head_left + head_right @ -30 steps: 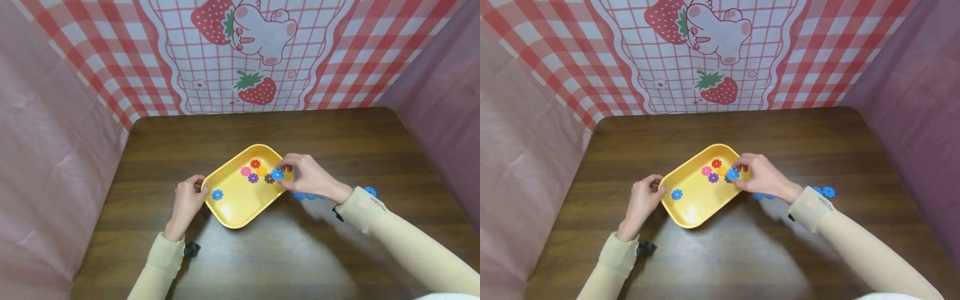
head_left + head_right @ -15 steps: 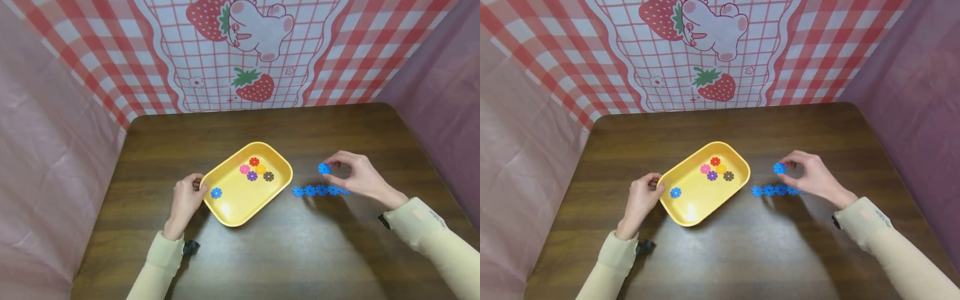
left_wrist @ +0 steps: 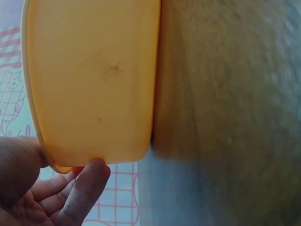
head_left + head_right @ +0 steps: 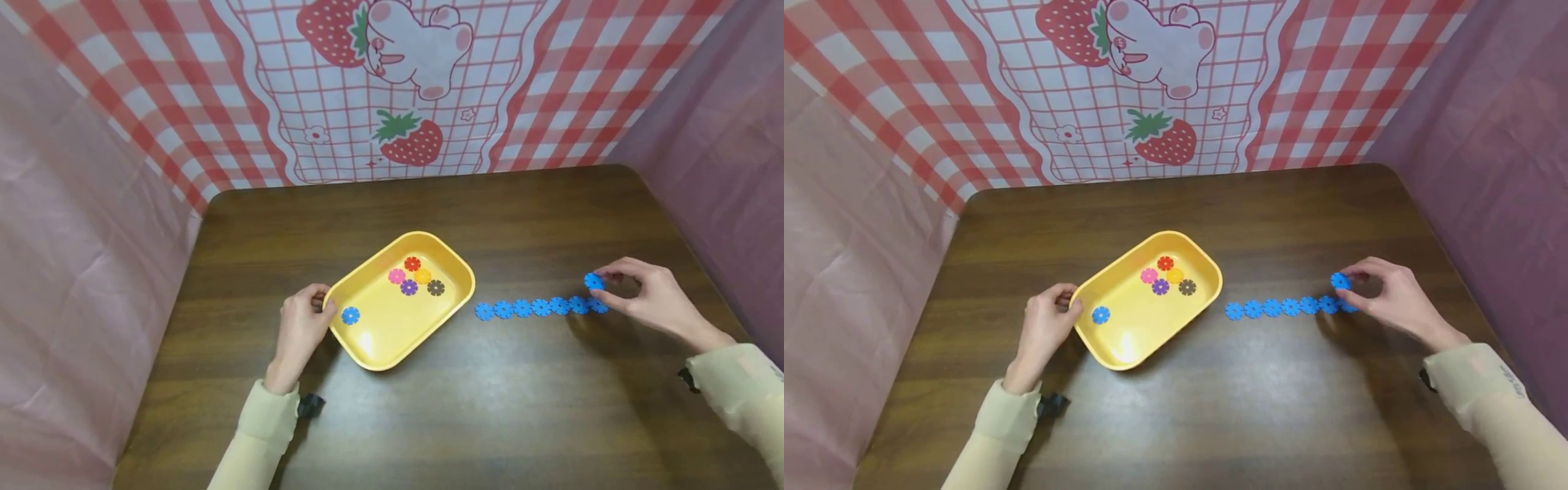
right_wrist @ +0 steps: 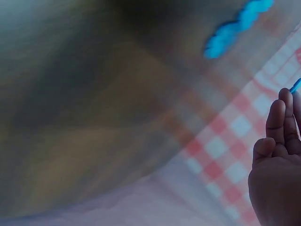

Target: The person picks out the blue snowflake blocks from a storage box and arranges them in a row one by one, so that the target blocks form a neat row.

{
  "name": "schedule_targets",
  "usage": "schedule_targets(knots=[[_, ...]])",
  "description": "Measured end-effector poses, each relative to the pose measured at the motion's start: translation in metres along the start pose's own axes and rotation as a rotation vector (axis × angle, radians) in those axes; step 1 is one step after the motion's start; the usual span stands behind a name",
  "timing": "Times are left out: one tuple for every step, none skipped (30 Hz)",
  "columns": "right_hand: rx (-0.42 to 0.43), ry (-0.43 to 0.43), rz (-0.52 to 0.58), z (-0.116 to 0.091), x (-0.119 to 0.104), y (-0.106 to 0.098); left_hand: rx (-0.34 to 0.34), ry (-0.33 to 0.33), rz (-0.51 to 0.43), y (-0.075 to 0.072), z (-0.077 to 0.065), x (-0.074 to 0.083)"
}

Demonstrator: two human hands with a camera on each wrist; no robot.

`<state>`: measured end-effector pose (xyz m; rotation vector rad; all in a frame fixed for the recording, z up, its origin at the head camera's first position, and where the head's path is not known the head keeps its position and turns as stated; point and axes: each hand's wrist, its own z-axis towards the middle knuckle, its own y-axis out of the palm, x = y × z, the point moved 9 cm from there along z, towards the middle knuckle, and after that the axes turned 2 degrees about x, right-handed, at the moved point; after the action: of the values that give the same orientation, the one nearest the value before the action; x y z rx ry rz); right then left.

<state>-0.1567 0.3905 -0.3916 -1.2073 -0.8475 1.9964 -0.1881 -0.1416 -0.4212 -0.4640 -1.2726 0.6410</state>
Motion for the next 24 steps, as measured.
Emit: schedule_targets(knots=[[0.003, 0.014, -0.009, -0.004, 0.007, -0.002, 0.000, 0.000, 0.001, 0.000, 0.000, 0.000], [0.007, 0.029, -0.017, -0.007, 0.014, -0.003, 0.000, -0.001, 0.002, 0.000, 0.000, 0.000], [0.009, 0.044, -0.023, -0.011, 0.021, -0.004, 0.000, -0.002, 0.002, 0.000, 0.000, 0.000], [0.012, 0.060, -0.027, -0.014, 0.028, -0.005, 0.000, -0.002, 0.002, 0.000, 0.000, 0.000], [0.014, 0.087, -0.023, -0.018, 0.035, -0.005, -0.002, -0.003, 0.002, 0.000, 0.000, -0.001], [0.014, 0.103, -0.029, -0.021, 0.040, -0.006, -0.004, -0.006, 0.001, 0.000, 0.000, -0.001], [0.015, 0.121, -0.027, -0.024, 0.045, -0.006, -0.005, -0.008, -0.001, 0.001, 0.000, -0.001], [0.015, 0.136, -0.025, -0.027, 0.050, -0.006, -0.007, -0.009, -0.001, 0.001, 0.000, -0.001], [0.015, 0.150, -0.023, -0.030, 0.054, -0.006, -0.007, -0.010, -0.003, 0.002, 0.001, -0.001], [0.013, 0.156, -0.022, -0.032, 0.057, -0.005, -0.007, -0.012, -0.003, 0.002, 0.000, -0.001], [0.010, 0.155, -0.026, -0.033, 0.060, -0.004, -0.006, -0.014, -0.004, 0.002, 0.000, -0.001], [0.007, 0.148, -0.035, -0.034, 0.061, -0.004, -0.006, -0.016, -0.005, 0.001, 0.000, -0.002], [0.005, 0.142, -0.039, -0.035, 0.063, -0.003, -0.005, -0.016, -0.005, 0.001, 0.000, -0.002], [0.002, 0.137, -0.045, -0.036, 0.064, -0.002, -0.006, -0.016, -0.005, 0.001, 0.000, -0.002], [-0.001, 0.132, -0.050, -0.037, 0.066, -0.002, -0.006, -0.016, -0.006, 0.001, 0.000, -0.002], [-0.005, 0.127, -0.057, -0.038, 0.067, -0.001, -0.006, -0.016, -0.005, 0.001, 0.000, -0.002], [-0.008, 0.126, -0.062, -0.039, 0.069, 0.000, -0.006, -0.016, -0.006, 0.001, 0.000, -0.002], [-0.011, 0.126, -0.067, -0.040, 0.070, 0.000, -0.007, -0.016, -0.005, 0.001, 0.000, -0.002], [-0.013, 0.125, -0.072, -0.041, 0.071, 0.001, -0.008, -0.017, -0.005, 0.001, 0.000, -0.002], [-0.017, 0.125, -0.076, -0.042, 0.072, 0.001, -0.008, -0.015, -0.004, 0.001, 0.000, -0.002], [-0.019, 0.125, -0.078, -0.043, 0.073, 0.002, -0.007, -0.015, -0.002, 0.001, 0.000, -0.002], [-0.020, 0.122, -0.080, -0.044, 0.074, 0.002, -0.007, -0.015, -0.002, 0.002, 0.000, -0.002], [-0.021, 0.123, -0.080, -0.044, 0.074, 0.003, -0.009, -0.016, -0.002, 0.002, 0.000, -0.003], [-0.024, 0.123, -0.081, -0.044, 0.074, 0.003, -0.011, -0.017, -0.003, 0.002, 0.000, -0.003]])
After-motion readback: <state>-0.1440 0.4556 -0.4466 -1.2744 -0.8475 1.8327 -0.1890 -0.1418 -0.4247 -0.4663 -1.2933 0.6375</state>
